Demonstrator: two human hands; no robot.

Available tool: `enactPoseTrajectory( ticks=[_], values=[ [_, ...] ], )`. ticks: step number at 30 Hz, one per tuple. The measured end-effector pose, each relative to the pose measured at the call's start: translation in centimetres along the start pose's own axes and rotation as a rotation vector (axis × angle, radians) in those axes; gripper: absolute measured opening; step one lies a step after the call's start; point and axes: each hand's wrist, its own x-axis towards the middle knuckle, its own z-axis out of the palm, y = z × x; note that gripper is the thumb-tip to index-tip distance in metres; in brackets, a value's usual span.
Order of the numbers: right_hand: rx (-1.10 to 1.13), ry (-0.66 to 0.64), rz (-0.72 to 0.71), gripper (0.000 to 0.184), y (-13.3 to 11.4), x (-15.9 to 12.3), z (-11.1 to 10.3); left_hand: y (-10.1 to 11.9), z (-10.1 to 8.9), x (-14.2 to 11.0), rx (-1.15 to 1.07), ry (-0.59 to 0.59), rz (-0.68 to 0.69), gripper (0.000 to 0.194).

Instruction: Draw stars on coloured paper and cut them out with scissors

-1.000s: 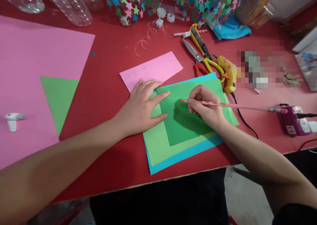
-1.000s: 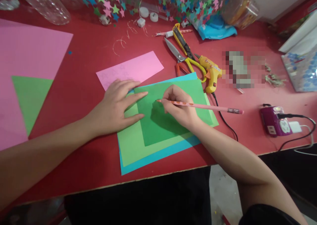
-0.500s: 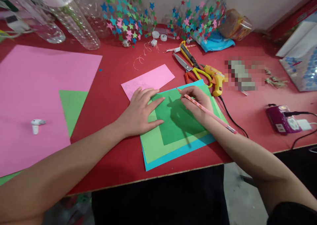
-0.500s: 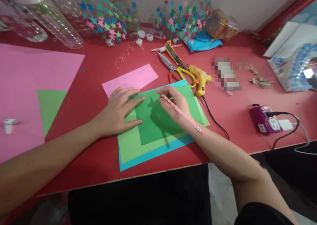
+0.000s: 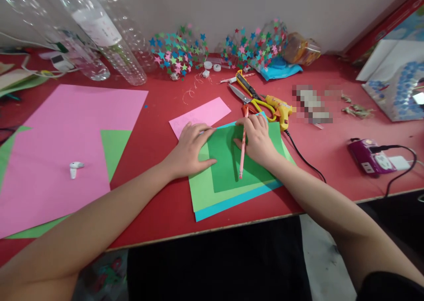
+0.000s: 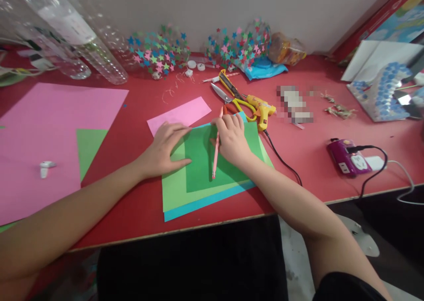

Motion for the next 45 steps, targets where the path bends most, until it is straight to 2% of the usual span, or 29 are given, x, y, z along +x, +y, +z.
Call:
enactPoseTrajectory(
  ticks=[4, 8, 12, 16, 21, 23, 26, 27, 29, 31, 33, 37, 40, 42, 45],
  values=[
    [0.078, 0.047, 0.018, 0.018, 0.4, 0.4, 0.2, 0.3, -0.3, 0.1, -0.057, 0.079, -0.032, 0.064],
    [0.107, 0.078, -0.026, 0.008, 0.7, 0.6, 0.3, 0.3, -0.2, 0.1, -0.118, 0.131, -0.063, 0.05],
    [0.065, 0.181, -0.096, 0.014, 0.4, 0.6, -0.1, -0.1, 0.1, 0.1, -0.141, 0.208, -0.078, 0.046],
    [0.071, 0.325, -0.15, 0.014, -0.3, 0.5, -0.9, 0.0, 0.2, 0.0, -0.26, 0.331, -0.133, 0.052],
    [0.095, 0.405, -0.158, 0.008, -0.8, 0.3, -1.5, 2.0, 0.1, -0.4, -0.638, 0.196, -0.18, 0.077],
    [0.104, 0.423, -0.144, 0.012, -1.0, 0.1, -1.8, 2.3, -0.1, -0.3, -0.695, 0.24, -0.208, 0.074],
    [0.099, 0.493, -0.138, 0.026, -1.2, 0.0, -2.2, 1.2, -0.8, 0.3, -0.74, 0.404, -0.399, 0.051],
    [0.099, 0.497, -0.146, 0.028, -1.2, 0.0, -2.2, 0.4, -1.0, 0.6, -0.732, 0.429, -0.479, 0.039],
    [0.113, 0.452, -0.181, 0.028, -1.2, -0.1, -2.0, -1.3, -1.4, 1.0, -0.705, 0.398, -0.627, 0.018],
    [0.136, 0.363, -0.23, 0.027, -1.1, -0.1, -1.6, -2.8, -1.6, 1.2, -0.679, 0.387, -0.717, 0.016],
    [0.154, 0.283, -0.277, 0.026, -0.9, -0.1, -1.0, -4.0, -1.5, 1.2, -0.632, 0.396, -0.736, 0.021],
    [0.167, 0.196, -0.317, 0.023, -0.8, -0.1, -0.6, -4.8, -1.2, 0.8, -0.437, 0.46, -0.659, 0.033],
    [0.193, 0.131, -0.304, 0.016, -0.8, -0.1, -0.8, -4.0, -1.3, 0.5, -0.197, 0.502, -0.473, 0.042],
    [0.23, 0.041, -0.295, 0.013, -0.9, -0.2, -0.8, -3.1, -1.4, 0.4, -0.077, 0.415, -0.293, 0.036],
    [0.243, -0.114, -0.296, 0.014, -1.0, -0.5, -0.5, -1.7, -1.4, 0.2, -0.064, 0.156, -0.01, 0.027]
  ],
)
